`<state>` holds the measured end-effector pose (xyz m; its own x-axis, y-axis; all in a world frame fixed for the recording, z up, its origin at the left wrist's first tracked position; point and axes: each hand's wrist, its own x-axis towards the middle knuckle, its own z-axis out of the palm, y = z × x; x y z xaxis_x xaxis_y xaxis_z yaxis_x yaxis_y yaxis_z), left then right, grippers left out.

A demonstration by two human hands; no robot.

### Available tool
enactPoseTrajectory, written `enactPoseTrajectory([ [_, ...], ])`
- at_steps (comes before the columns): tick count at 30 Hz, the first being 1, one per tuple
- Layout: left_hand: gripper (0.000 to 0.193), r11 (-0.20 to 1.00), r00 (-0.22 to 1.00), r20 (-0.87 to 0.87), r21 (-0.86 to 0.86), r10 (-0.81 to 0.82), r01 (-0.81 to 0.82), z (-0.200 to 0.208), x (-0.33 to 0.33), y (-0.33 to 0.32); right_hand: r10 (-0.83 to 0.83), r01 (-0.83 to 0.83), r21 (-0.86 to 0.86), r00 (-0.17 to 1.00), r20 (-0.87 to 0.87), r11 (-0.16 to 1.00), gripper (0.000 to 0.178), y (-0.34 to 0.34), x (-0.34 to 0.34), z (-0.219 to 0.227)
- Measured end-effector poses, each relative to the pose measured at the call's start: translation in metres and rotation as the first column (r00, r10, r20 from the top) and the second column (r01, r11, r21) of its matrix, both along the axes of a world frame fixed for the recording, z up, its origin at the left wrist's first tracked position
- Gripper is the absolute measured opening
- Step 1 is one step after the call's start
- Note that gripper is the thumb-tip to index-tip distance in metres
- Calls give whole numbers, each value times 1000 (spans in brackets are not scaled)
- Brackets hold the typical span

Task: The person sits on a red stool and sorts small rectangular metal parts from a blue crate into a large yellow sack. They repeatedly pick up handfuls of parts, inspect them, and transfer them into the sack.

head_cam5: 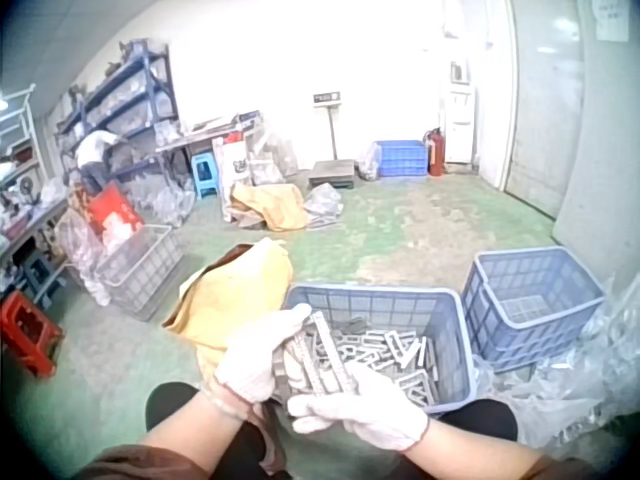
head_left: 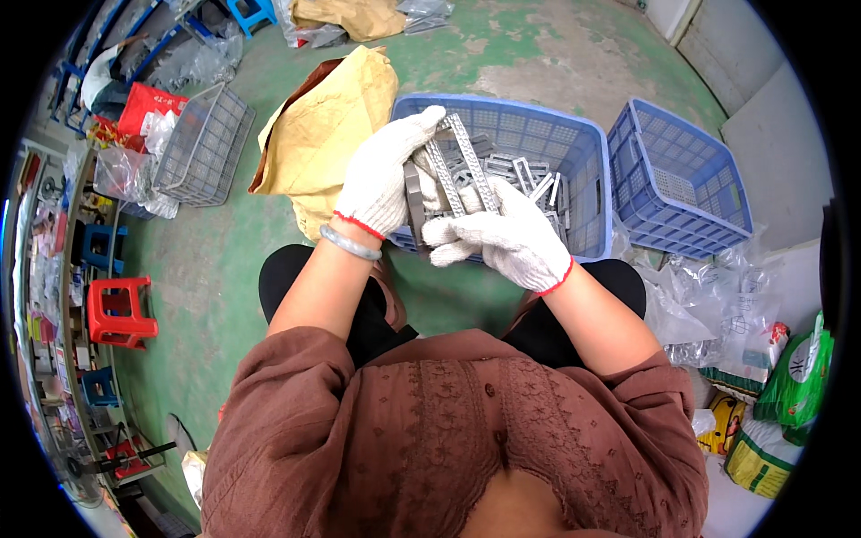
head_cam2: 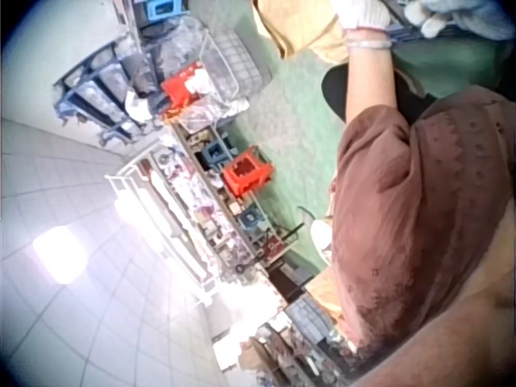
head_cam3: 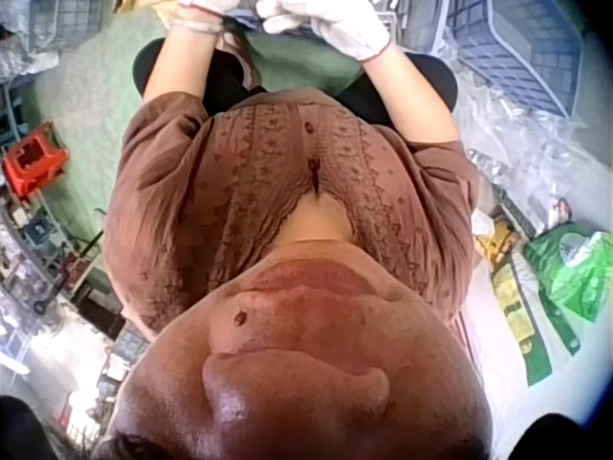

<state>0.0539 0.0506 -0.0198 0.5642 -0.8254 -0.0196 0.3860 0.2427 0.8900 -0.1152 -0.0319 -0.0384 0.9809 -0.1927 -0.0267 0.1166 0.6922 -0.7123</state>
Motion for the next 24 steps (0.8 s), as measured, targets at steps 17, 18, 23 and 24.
enactPoseTrajectory([
  [17, 28, 1000, 995, -101, 15, -10, 11, -3, 3, -2, 56, -56, 84, 998, -1, 995, 41, -4, 1, -6],
  [18, 28, 1000, 995, -97, 13, -14, 16, -4, 4, -2, 54, -53, 84, 999, -4, 995, 42, -3, 1, -6],
  [23, 26, 1000, 999, -52, 7, -6, 6, -8, 6, 0, 14, -15, 36, 1000, 3, 999, 46, -5, 1, -17],
  [24, 24, 1000, 998, -56, -1, 5, -5, -8, 5, 0, -8, 8, 48, 1000, -3, 999, 45, -4, 2, -18],
])
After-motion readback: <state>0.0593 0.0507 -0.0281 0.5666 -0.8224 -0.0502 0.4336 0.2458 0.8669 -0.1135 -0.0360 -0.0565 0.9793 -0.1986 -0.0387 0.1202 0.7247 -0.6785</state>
